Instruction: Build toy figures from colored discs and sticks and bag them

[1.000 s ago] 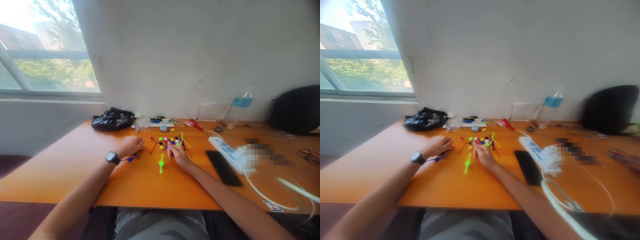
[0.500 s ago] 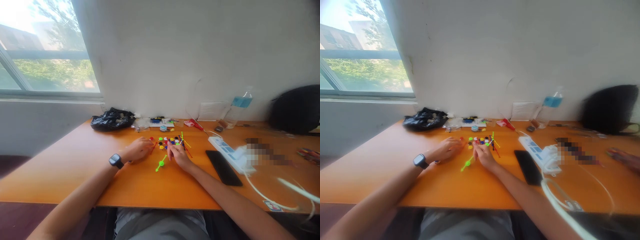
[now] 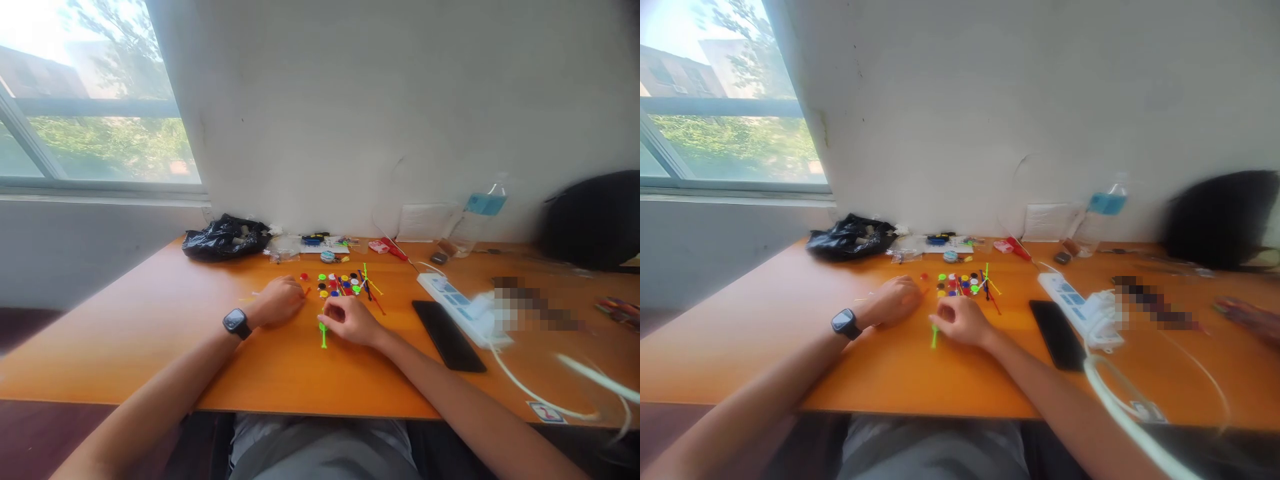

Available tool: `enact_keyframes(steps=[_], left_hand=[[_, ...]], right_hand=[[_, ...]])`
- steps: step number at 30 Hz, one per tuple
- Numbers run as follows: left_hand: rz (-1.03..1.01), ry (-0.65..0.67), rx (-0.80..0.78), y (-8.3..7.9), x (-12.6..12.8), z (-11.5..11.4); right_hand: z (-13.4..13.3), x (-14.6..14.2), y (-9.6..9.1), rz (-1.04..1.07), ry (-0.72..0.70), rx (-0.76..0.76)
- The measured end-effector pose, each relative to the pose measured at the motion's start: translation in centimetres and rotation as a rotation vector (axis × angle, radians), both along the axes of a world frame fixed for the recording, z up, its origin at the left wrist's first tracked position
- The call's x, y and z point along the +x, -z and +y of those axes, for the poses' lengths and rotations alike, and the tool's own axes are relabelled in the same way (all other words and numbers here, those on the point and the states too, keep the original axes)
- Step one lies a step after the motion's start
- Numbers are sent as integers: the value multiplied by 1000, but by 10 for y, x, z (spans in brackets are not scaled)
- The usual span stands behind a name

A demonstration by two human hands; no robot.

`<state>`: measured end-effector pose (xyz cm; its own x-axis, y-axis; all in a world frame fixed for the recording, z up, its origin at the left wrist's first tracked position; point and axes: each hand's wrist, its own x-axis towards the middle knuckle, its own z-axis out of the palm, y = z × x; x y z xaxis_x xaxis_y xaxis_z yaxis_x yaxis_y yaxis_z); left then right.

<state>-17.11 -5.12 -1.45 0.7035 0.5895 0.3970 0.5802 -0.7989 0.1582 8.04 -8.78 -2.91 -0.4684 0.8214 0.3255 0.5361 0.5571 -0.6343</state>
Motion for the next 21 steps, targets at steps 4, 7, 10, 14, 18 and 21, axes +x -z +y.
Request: enact_keyframes(steps=[4,7,10,14,18,21], left_hand=[[-2,-159,-45,3,2,-4],[-29,-247,-74,7,4,-5],[-104,-240,-60,12,5,-3],[-303,-154,-17,14,5,0],[-496,-115,-13,10,6,-2],[-569,-76,-108,9,10,-7]], right_hand=[[-2,0,2,-12,-69,-11],[-4,0,2,-8,-138,-22],[-4,0,2,-21,-167,-11],[-4,-2,6,-2,-184,-15],[-4,-5,9,122,-151,14],[-3,-5,6,219,-75,60]])
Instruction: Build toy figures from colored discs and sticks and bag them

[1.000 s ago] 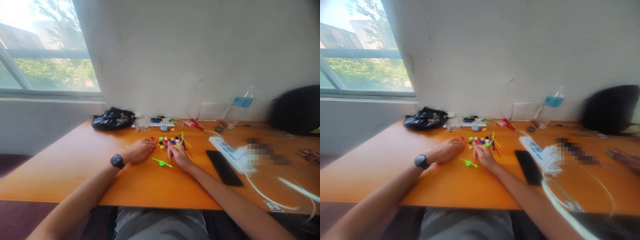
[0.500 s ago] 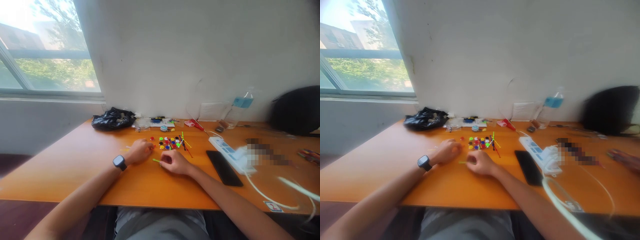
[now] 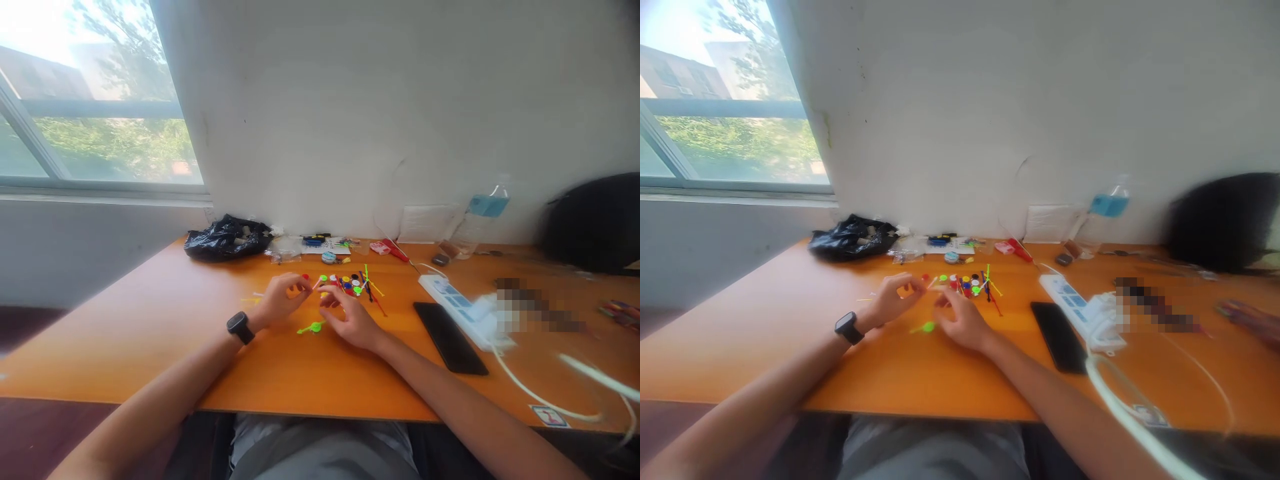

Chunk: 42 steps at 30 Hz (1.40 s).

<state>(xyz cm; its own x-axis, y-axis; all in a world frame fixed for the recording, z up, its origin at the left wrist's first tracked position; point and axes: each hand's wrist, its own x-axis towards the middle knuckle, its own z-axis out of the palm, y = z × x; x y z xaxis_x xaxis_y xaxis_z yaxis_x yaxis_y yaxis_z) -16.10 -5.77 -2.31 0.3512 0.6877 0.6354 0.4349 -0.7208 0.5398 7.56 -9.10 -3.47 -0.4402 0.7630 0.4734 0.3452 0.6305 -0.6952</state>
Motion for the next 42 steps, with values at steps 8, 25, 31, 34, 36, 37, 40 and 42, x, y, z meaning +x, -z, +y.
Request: enact_keyframes(steps=[8,25,31,34,36,37,40,42], left_hand=[[-48,104,-159,3,12,-9],[550,161,42,-8,5,-17],[621,56,64,-12,-2,-11],[643,-19,56,-13,-5,-9],[646,-83,45,-12,-8,-6],[648,-114,38,-12,-10,-4],[662,-186,12,-11,-15,1],[660,-219,2,-12,-18,4]], right_hand=[[4,0,-6,77,25,-61],[22,9,-7,393,234,-216],[21,9,-9,390,239,-222],[20,9,-10,382,242,-223],[20,9,-10,381,245,-220],[20,9,-10,379,246,-216],[20,9,-9,383,242,-195],[20,10,-8,401,239,-194]])
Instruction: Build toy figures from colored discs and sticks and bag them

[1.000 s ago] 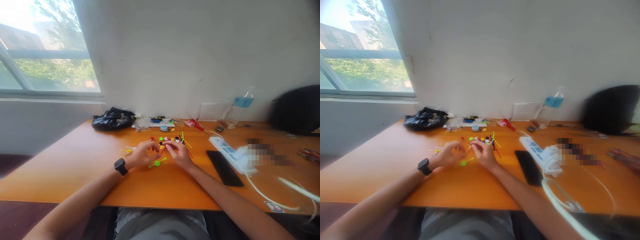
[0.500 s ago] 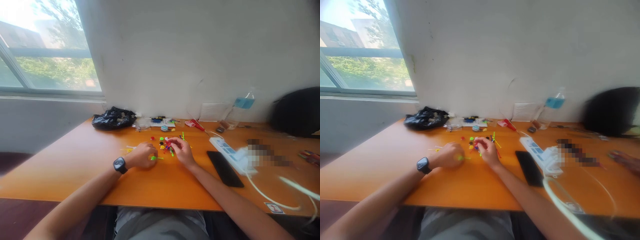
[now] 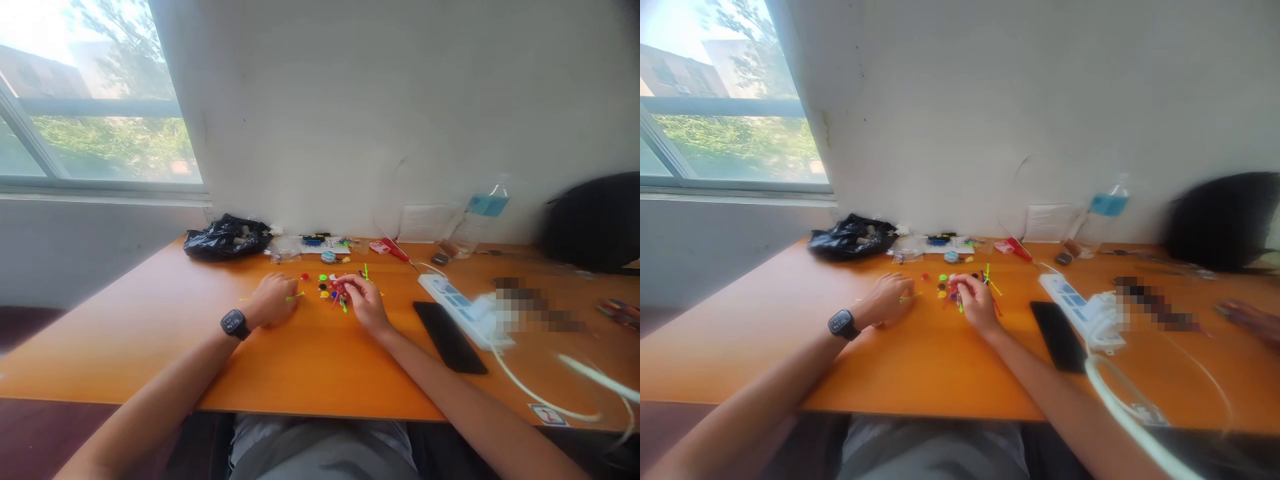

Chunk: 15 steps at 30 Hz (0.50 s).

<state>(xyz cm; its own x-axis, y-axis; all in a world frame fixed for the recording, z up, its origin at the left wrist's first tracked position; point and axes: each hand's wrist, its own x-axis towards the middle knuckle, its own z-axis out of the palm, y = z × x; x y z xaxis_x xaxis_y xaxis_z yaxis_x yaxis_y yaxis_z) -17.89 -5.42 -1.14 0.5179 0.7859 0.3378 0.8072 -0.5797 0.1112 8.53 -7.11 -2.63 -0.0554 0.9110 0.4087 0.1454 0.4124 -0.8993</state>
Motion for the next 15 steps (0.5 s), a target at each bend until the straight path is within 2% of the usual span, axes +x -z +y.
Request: enact_keyframes(steps=[4,7,10,15], left_hand=[[-7,-28,13,1,-4,2],[6,15,5,6,-4,4],[8,55,-12,12,0,9],[47,33,-60,19,12,18]], right_hand=[[-1,0,-1,33,-14,-17],[-1,-1,0,24,-12,-2],[-2,-2,1,-12,10,23],[-4,-3,0,-32,18,43]])
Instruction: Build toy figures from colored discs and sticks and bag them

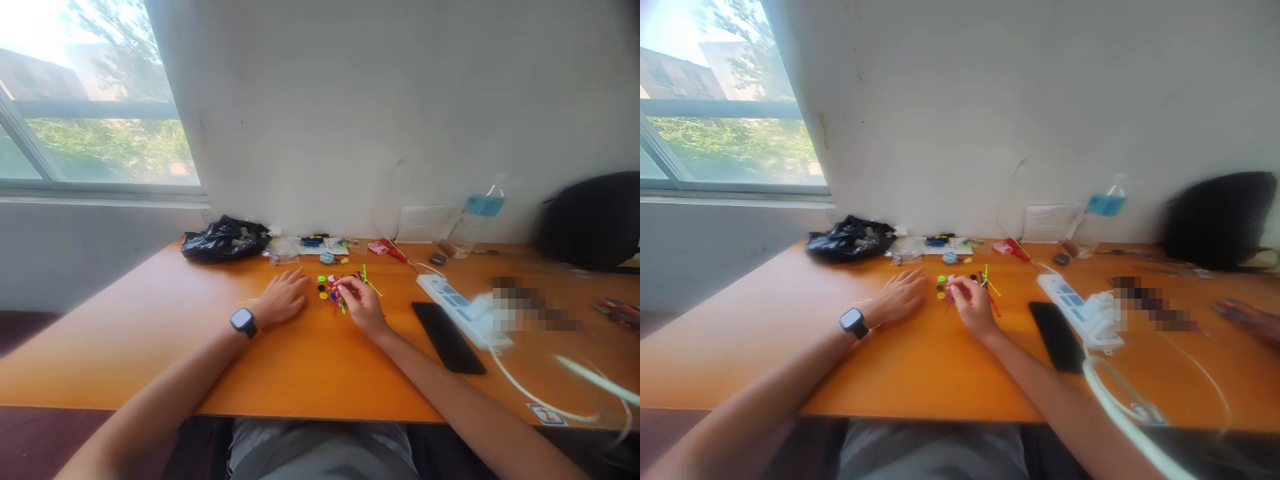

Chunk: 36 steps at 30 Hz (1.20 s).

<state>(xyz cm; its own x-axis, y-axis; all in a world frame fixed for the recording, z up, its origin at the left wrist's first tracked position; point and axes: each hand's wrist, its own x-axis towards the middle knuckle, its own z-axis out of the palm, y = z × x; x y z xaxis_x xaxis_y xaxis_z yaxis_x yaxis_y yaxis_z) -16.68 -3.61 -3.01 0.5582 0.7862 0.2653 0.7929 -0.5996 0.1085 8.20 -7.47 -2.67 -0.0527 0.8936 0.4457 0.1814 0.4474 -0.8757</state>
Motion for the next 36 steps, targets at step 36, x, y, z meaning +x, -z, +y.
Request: enact_keyframes(steps=[36], left_hand=[[-553,142,315,2,4,7]], right_hand=[[6,-3,11,113,-53,-22]])
